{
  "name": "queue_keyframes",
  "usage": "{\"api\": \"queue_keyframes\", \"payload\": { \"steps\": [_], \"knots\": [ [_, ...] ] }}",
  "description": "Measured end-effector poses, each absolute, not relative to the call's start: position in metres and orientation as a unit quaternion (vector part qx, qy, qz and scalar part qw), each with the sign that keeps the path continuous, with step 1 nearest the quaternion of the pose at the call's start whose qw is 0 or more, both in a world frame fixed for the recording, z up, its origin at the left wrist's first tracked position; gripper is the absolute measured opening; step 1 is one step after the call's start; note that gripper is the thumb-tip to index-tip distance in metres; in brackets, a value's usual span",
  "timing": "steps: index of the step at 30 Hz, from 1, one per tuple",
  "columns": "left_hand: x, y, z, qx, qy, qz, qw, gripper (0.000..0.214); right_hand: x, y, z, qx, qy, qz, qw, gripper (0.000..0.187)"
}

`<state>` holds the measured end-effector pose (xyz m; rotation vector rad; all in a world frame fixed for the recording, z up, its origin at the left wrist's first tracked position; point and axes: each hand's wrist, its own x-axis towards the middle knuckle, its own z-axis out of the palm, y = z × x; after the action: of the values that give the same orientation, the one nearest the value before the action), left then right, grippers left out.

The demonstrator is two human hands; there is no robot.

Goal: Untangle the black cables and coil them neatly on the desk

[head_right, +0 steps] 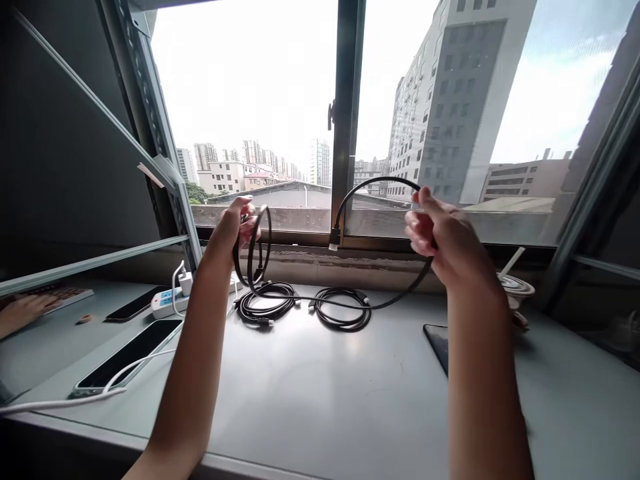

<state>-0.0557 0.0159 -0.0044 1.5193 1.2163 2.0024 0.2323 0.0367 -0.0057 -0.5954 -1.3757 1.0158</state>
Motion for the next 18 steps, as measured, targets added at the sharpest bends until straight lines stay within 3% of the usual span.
{"api": "queue_keyframes", "payload": {
  "steps": [5,12,18],
  "knots": [
    [-0.049,0.006,0.003,0.501,0.365,0.754,0.216,0.036,0.212,0.025,-0.001,-0.196,-0.656,0.530,0.501,0.014],
    [-0.022,-0.015,0.006,0.530,0.306,0.769,0.184,0.040,0.168,0.026,-0.019,-0.170,-0.530,0.653,0.513,0.014],
    [0.001,-0.029,0.007,0.535,0.281,0.781,0.156,0.044,0.156,0.038,-0.033,-0.283,-0.600,0.505,0.552,0.053]
  ]
}}
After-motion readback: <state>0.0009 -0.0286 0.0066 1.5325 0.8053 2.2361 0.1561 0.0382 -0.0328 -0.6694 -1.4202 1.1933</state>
